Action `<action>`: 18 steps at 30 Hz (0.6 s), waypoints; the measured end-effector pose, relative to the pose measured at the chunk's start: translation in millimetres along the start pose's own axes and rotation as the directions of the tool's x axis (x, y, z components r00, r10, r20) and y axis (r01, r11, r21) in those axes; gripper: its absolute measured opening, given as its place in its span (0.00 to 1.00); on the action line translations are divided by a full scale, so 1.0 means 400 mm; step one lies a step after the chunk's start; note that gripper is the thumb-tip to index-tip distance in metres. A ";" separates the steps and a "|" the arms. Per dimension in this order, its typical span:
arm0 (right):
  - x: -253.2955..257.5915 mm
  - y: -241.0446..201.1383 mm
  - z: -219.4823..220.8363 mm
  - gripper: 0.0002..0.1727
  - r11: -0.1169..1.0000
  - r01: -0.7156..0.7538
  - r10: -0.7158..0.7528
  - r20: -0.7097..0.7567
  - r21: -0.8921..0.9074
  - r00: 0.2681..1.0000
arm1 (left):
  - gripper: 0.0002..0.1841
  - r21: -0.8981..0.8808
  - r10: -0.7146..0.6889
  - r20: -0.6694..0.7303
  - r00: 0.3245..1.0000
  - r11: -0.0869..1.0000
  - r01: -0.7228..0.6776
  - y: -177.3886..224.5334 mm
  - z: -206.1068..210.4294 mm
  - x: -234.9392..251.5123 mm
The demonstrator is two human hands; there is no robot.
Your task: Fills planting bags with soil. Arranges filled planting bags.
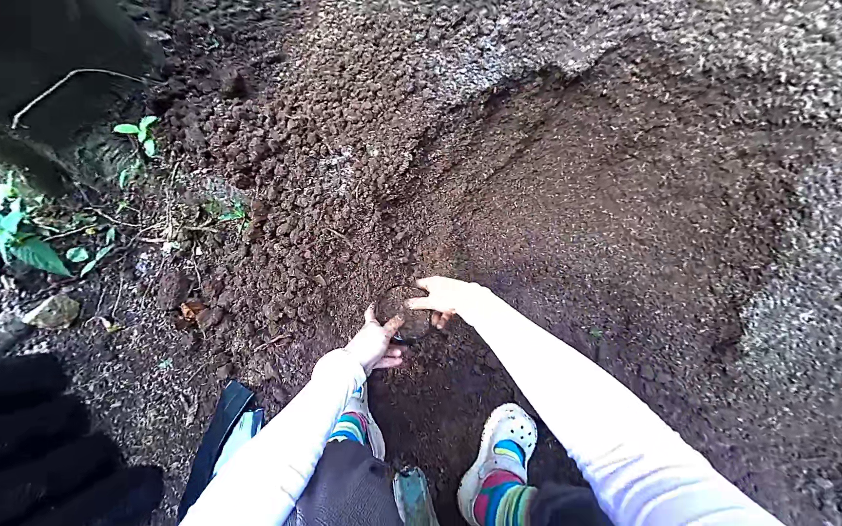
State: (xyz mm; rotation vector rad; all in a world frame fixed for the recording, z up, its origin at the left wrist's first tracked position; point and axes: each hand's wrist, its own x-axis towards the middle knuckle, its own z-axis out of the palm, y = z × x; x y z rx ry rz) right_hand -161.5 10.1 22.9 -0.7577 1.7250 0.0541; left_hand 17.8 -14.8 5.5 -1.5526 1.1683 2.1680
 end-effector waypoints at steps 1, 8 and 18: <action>-0.001 -0.007 0.007 0.34 0.997 0.009 -0.011 -0.027 -0.075 1.000 | 0.41 0.010 0.010 -0.037 0.999 1.000 -0.010 0.003 0.006 -0.002; -0.097 -0.051 0.048 0.27 0.959 0.007 -0.067 -0.200 -0.285 0.977 | 0.34 0.367 0.183 -0.158 0.970 0.923 -0.115 0.033 0.021 -0.020; 0.004 -0.025 -0.008 0.44 0.936 0.213 -0.245 -0.081 -0.281 0.966 | 0.39 0.229 0.030 -0.105 0.994 0.973 -0.006 -0.016 -0.028 -0.043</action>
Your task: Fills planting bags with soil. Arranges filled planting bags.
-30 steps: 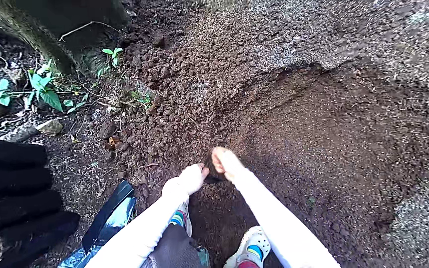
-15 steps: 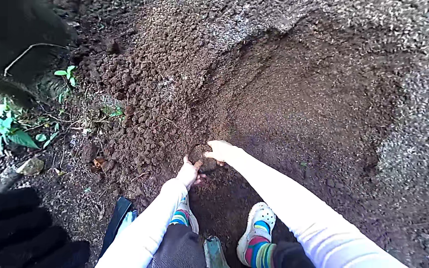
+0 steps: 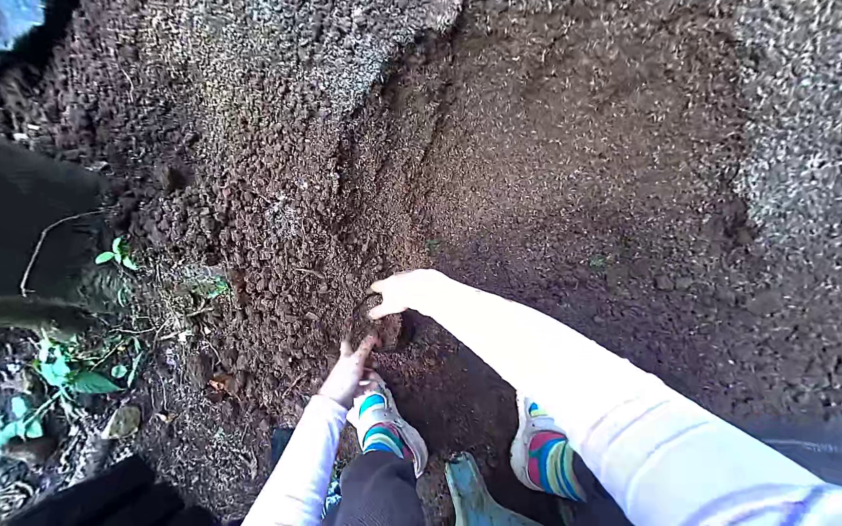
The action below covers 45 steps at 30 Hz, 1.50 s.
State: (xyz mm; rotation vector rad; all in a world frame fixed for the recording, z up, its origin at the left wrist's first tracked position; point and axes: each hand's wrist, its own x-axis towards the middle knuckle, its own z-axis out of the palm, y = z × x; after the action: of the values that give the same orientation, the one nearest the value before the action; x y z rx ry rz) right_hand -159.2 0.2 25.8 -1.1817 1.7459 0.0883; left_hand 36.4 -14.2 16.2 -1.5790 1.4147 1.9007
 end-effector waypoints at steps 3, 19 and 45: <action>0.021 -0.014 0.014 0.43 0.999 0.044 -0.043 0.047 -0.020 0.998 | 0.34 -0.351 -0.111 0.085 0.990 0.927 0.133 0.000 0.065 -0.021; -0.128 -0.068 0.059 0.17 0.968 -0.003 0.036 -0.124 0.253 0.992 | 0.19 -0.044 -0.118 -0.262 0.958 0.993 0.110 0.086 0.165 -0.009; 0.136 0.119 0.312 0.29 0.401 0.283 0.527 -0.472 0.871 0.707 | 0.26 0.217 0.499 -0.171 0.850 0.860 -0.462 -0.084 0.023 0.242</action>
State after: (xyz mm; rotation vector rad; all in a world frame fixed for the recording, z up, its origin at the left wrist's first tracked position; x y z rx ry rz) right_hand -112.0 55.4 -99.0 -0.1361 2.0166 -1.2999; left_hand 21.2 -24.3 -85.0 -1.4887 2.1838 1.8205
